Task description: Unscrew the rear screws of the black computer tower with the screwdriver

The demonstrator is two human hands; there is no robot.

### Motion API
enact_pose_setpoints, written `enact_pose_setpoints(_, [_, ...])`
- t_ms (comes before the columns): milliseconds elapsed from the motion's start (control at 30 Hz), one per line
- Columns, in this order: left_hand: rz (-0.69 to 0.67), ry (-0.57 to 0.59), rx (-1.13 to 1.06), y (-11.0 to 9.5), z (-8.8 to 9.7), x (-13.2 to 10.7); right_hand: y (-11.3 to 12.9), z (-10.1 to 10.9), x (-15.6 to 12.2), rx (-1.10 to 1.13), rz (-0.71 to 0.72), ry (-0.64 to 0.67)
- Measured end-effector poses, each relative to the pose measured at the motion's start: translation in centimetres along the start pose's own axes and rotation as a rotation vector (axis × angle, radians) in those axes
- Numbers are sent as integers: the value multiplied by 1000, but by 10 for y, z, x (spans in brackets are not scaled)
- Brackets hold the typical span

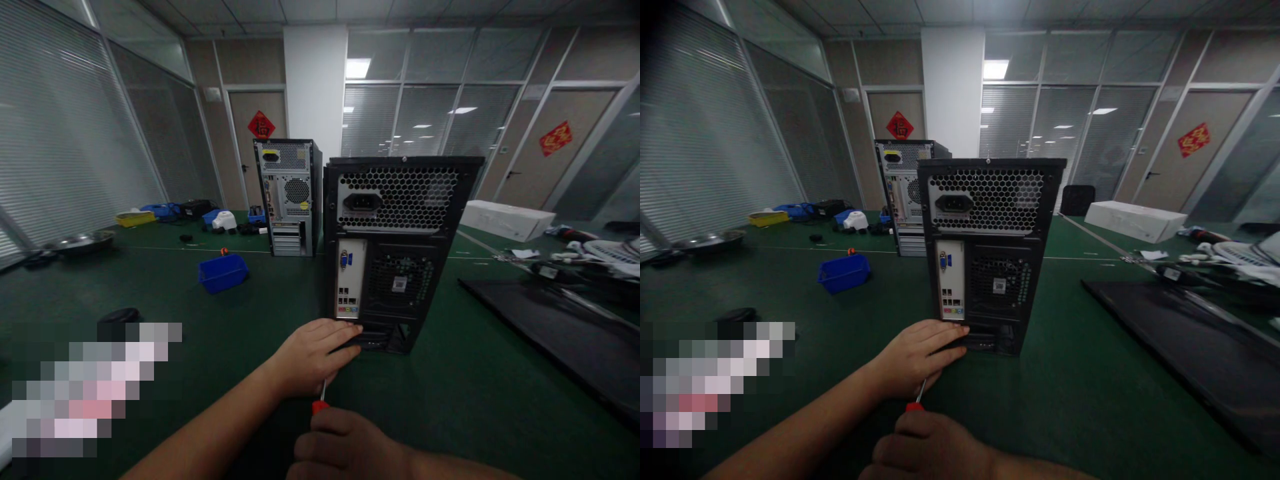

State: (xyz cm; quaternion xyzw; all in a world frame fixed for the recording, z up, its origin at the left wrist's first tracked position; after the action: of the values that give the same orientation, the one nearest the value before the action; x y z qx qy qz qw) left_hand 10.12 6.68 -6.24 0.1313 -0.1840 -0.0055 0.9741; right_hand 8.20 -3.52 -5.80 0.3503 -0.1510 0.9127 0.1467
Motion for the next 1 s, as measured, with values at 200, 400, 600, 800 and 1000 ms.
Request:
enact_pose_setpoints(200, [-5, 19, -5, 0, -3, -1, 0, -5, -3, -45, -27, 16])
enact_pose_setpoints(400, [-3, 21, -13, -1, -1, 0, 2, -63, -28, -3, -1, 431])
enact_pose_setpoints(600, [-4, 27, -19, 0, -2, 0, 1, -68, -35, 14, 0, 423])
enact_pose_setpoints(800, [-2, 19, -8, 1, -1, 0, -2, -24, -9, 13, 2, 86])
enact_pose_setpoints(1000, [9, 34, -5, 1, -2, 0, 1, -13, -2, -17, -4, 91])
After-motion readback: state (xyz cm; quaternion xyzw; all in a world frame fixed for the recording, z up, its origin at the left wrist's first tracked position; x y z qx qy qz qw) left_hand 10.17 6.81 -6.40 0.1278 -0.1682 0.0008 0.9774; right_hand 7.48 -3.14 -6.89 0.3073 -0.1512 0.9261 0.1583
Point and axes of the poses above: each hand's wrist, its own x-axis towards the middle knuckle, its own z-axis out of the back of the hand, y = z × x, the point moved 9 cm from there along x, towards the middle knuckle, and after that the axes turned 11 degrees about y, right-handed, at the moved point
